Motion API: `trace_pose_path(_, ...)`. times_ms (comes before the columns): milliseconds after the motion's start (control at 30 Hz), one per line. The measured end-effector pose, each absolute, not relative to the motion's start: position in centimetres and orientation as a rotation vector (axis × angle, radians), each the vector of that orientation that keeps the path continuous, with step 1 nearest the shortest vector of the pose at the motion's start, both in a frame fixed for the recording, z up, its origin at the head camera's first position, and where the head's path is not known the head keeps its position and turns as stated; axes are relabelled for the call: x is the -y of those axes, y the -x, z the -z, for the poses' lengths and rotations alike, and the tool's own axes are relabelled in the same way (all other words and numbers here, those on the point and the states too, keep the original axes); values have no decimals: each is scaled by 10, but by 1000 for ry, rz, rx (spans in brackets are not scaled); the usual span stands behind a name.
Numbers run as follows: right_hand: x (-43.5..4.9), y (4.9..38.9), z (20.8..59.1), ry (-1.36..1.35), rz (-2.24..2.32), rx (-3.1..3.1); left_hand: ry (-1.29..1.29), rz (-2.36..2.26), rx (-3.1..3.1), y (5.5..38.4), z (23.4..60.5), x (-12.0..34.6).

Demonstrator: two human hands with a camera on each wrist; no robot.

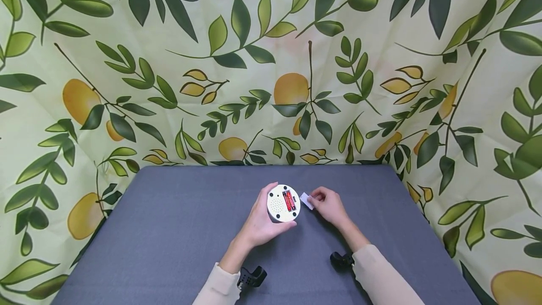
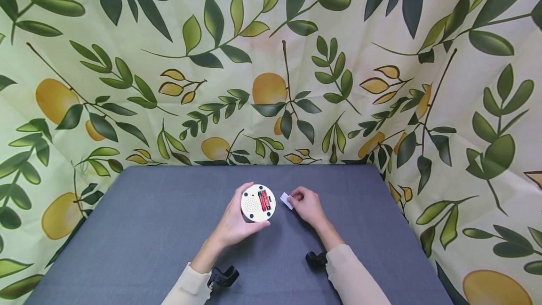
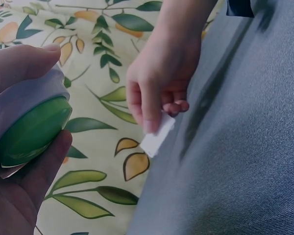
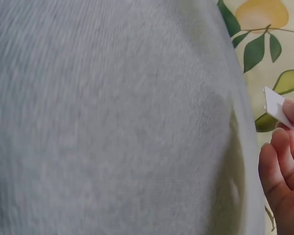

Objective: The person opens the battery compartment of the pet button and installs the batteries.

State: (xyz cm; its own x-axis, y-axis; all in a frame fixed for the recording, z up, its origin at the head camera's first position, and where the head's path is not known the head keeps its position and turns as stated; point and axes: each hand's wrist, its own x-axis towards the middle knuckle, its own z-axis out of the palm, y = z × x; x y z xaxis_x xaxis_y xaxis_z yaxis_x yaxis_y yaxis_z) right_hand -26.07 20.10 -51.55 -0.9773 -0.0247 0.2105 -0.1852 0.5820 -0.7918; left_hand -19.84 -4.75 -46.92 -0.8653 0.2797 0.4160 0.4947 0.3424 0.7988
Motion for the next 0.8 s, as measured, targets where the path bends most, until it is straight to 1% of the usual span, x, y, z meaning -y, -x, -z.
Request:
trace_pose_path(267, -196, 255, 512, -83, -1661, 2507, 701, 1549, 2395, 199, 468, 48)
trace_pose_path(567, -191, 251, 506, -9, -1889, 2393, 703, 1548, 2390, 199, 468, 49)
trace_pose_path(800, -187, 245, 492, 56, -2056, 2292, 705, 1546, 2393, 200, 469, 49)
